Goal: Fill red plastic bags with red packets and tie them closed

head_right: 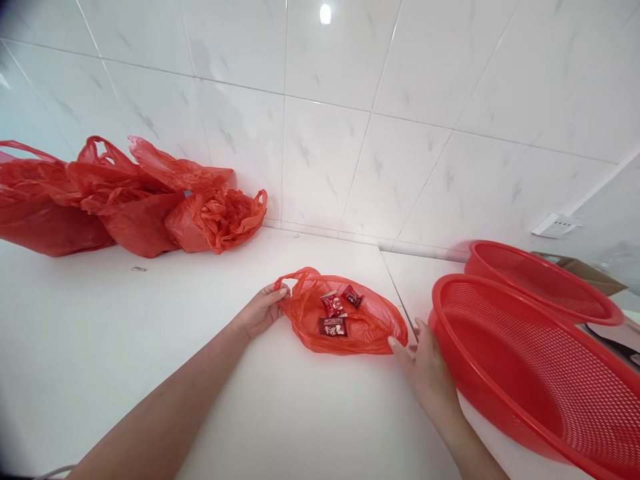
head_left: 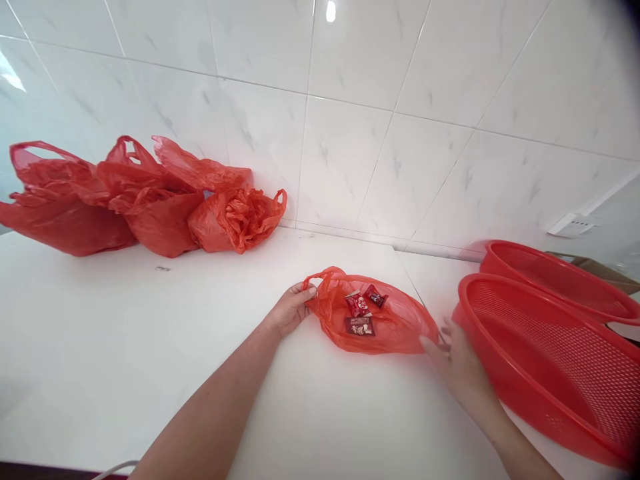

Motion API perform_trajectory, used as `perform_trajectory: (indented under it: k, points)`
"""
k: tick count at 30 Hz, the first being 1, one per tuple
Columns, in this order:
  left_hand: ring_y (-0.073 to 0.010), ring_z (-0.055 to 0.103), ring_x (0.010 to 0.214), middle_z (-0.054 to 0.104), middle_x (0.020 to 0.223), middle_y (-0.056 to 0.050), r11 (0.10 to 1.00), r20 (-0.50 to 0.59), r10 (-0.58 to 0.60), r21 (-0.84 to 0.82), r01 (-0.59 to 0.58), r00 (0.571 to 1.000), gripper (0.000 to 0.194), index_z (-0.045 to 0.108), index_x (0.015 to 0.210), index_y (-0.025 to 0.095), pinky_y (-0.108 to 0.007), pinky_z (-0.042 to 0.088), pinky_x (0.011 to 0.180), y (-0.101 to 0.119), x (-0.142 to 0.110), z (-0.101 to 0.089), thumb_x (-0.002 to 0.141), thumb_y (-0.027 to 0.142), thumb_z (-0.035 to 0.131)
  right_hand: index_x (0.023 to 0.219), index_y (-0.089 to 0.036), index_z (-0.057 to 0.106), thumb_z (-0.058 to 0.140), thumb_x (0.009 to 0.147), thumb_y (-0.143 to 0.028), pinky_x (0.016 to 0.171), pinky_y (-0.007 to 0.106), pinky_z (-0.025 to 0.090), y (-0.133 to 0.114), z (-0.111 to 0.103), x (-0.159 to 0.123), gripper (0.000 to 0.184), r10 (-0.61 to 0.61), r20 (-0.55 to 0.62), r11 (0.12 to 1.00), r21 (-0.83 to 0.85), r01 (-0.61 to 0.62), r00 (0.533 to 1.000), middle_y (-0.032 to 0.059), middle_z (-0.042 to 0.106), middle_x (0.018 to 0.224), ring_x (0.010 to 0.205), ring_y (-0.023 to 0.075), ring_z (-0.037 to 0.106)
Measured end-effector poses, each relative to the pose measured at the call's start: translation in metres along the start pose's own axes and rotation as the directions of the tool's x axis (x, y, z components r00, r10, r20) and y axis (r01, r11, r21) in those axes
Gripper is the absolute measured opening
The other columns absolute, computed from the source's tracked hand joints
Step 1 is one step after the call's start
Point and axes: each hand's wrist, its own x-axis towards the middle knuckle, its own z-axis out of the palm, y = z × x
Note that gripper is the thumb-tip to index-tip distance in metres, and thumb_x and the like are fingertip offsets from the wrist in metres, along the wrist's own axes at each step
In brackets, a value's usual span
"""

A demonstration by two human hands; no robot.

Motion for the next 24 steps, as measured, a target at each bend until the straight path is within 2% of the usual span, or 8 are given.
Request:
perform_trajectory:
  k: [3, 6, 10, 14, 17, 20, 22, 24]
  points:
    - [-0.0093, 0.056, 0.067, 0.059, 0.073, 0.000, 1.000, -0.023, -0.012, 0.006, 0.013, 1.000, 0.013, 0.062, 0.078, 0.014, -0.023, 0.046, 0.067, 0.001, 0.000, 0.000, 0.073, 0.024, 0.069, 0.113, -0.017, 0.049, 0.048, 0.076, -0.059, 0.062, 0.034, 0.047, 0.004, 0.005, 0.002, 0.056, 0.137, 0.168, 0.964, 0.206, -0.171, 0.976, 0.0086, 0.063, 0.092, 0.072, 0.0217, 0.061]
    - [-0.0081, 0.055, 0.063, 0.057, 0.070, 0.001, 0.998, -0.079, 0.014, 0.067, -0.008, 0.997, 0.016, 0.061, 0.077, 0.014, -0.022, 0.046, 0.063, 0.006, 0.004, 0.000, 0.072, 0.026, 0.070, 0.084, -0.018, 0.055, 0.050, 0.076, -0.053, 0.054, 0.030, 0.043, -0.009, 0.002, 0.009, 0.036, 0.130, 0.185, 0.926, 0.329, -0.186, 0.974, 0.0013, 0.057, 0.062, 0.057, 0.0179, 0.056]
    - [-0.0062, 0.052, 0.059, 0.055, 0.070, 0.002, 0.984, -0.152, 0.116, 0.149, -0.093, 0.982, 0.021, 0.062, 0.084, 0.014, -0.020, 0.046, 0.061, 0.025, 0.013, 0.008, 0.070, 0.026, 0.071, 0.081, -0.019, 0.054, 0.059, 0.073, -0.044, 0.053, 0.027, 0.043, -0.036, -0.010, 0.031, 0.026, 0.067, 0.039, 0.853, 0.516, -0.078, 0.997, 0.0008, 0.060, 0.068, 0.061, 0.0156, 0.057]
    - [-0.0046, 0.050, 0.054, 0.052, 0.066, 0.003, 0.967, -0.143, 0.209, 0.175, -0.183, 0.967, 0.021, 0.061, 0.082, 0.013, -0.017, 0.042, 0.053, 0.060, 0.027, 0.032, 0.067, 0.023, 0.071, 0.087, -0.019, 0.057, 0.064, 0.068, -0.036, 0.053, 0.025, 0.044, -0.062, -0.029, 0.061, 0.026, 0.034, -0.102, 0.788, 0.614, 0.036, 0.994, 0.0014, 0.063, 0.079, 0.066, 0.0143, 0.058]
    - [-0.0038, 0.048, 0.053, 0.051, 0.066, 0.004, 0.926, -0.165, 0.342, 0.226, -0.302, 0.925, 0.019, 0.061, 0.080, 0.014, -0.015, 0.039, 0.049, 0.090, 0.036, 0.054, 0.066, 0.021, 0.071, 0.087, -0.020, 0.061, 0.064, 0.066, -0.030, 0.055, 0.024, 0.046, -0.080, -0.049, 0.076, 0.024, 0.020, -0.218, 0.727, 0.673, 0.136, 0.976, 0.0020, 0.064, 0.084, 0.072, 0.0142, 0.058]
    - [-0.0050, 0.051, 0.058, 0.054, 0.071, 0.002, 0.854, -0.145, 0.462, 0.340, -0.394, 0.875, 0.024, 0.062, 0.090, 0.017, -0.015, 0.040, 0.051, 0.116, 0.040, 0.073, 0.069, 0.024, 0.069, 0.080, -0.019, 0.062, 0.064, 0.066, -0.026, 0.056, 0.023, 0.045, -0.091, -0.068, 0.083, 0.015, 0.032, -0.337, 0.646, 0.725, 0.238, 0.941, 0.0003, 0.062, 0.078, 0.066, 0.0113, 0.056]
    - [-0.0066, 0.053, 0.063, 0.055, 0.074, 0.001, 0.813, -0.083, 0.489, 0.403, -0.420, 0.868, 0.029, 0.061, 0.098, 0.019, -0.017, 0.042, 0.056, 0.126, 0.037, 0.080, 0.071, 0.027, 0.068, 0.078, -0.020, 0.061, 0.066, 0.066, -0.026, 0.055, 0.023, 0.045, -0.091, -0.075, 0.083, 0.015, 0.025, -0.317, 0.594, 0.767, 0.241, 0.948, -0.0008, 0.060, 0.073, 0.060, 0.0099, 0.053]
    - [-0.0086, 0.055, 0.070, 0.056, 0.076, 0.000, 0.786, -0.002, 0.493, 0.430, -0.444, 0.870, 0.031, 0.060, 0.103, 0.020, -0.020, 0.045, 0.062, 0.129, 0.029, 0.081, 0.073, 0.029, 0.066, 0.082, -0.021, 0.061, 0.069, 0.066, -0.029, 0.058, 0.025, 0.047, -0.085, -0.075, 0.081, 0.020, -0.050, -0.233, 0.515, 0.827, 0.225, 0.971, -0.0001, 0.060, 0.075, 0.064, 0.0116, 0.056]
